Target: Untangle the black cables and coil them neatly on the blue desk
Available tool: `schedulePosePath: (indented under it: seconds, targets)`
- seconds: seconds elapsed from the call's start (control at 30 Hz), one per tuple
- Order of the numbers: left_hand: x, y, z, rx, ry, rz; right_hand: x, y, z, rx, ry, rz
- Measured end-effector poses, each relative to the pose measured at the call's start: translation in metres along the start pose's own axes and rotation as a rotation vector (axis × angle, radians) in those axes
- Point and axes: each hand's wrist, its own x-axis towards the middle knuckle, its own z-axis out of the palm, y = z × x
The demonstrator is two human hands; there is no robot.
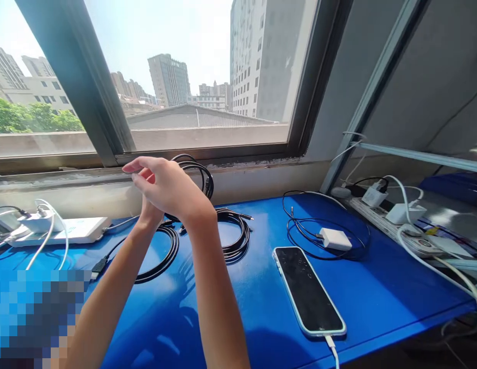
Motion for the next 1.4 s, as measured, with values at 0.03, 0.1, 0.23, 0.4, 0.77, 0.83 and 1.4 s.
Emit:
schedulePosePath:
  seconds: [0.03,0.1,0.23,0.4,0.77,0.83,1.4]
  targets:
    - [0.002,0.005,-0.005,-0.042,0.023,0.014,0.0,0.0,-0.001,0.009,0.047,-0.042]
    - [0.006,0.014,-0.016,-0.149,0.083,0.028,-0.001,0.0,-0.002,0.001,0.149,-0.07]
    - [0.009,0.034,-0.039,-0.361,0.249,0.017,-0.005,-0.001,-0.006,-0.026,0.29,-0.059]
    - [0.004,0.053,-0.05,-0.539,0.313,0.048,-0.008,0.001,-0.005,-0.032,0.214,-0.059]
    - [-0.002,0.052,-0.056,-0.369,0.158,0.056,-0.003,-0.013,0.018,-0.075,0.058,0.025]
    - [-0.003,0.054,-0.06,-0.333,0.155,0.125,-0.001,-0.011,0.018,-0.077,0.052,0.04]
    - [-0.002,0.062,-0.088,-0.225,0.032,0.076,0.002,-0.015,0.03,-0.062,0.167,-0.044]
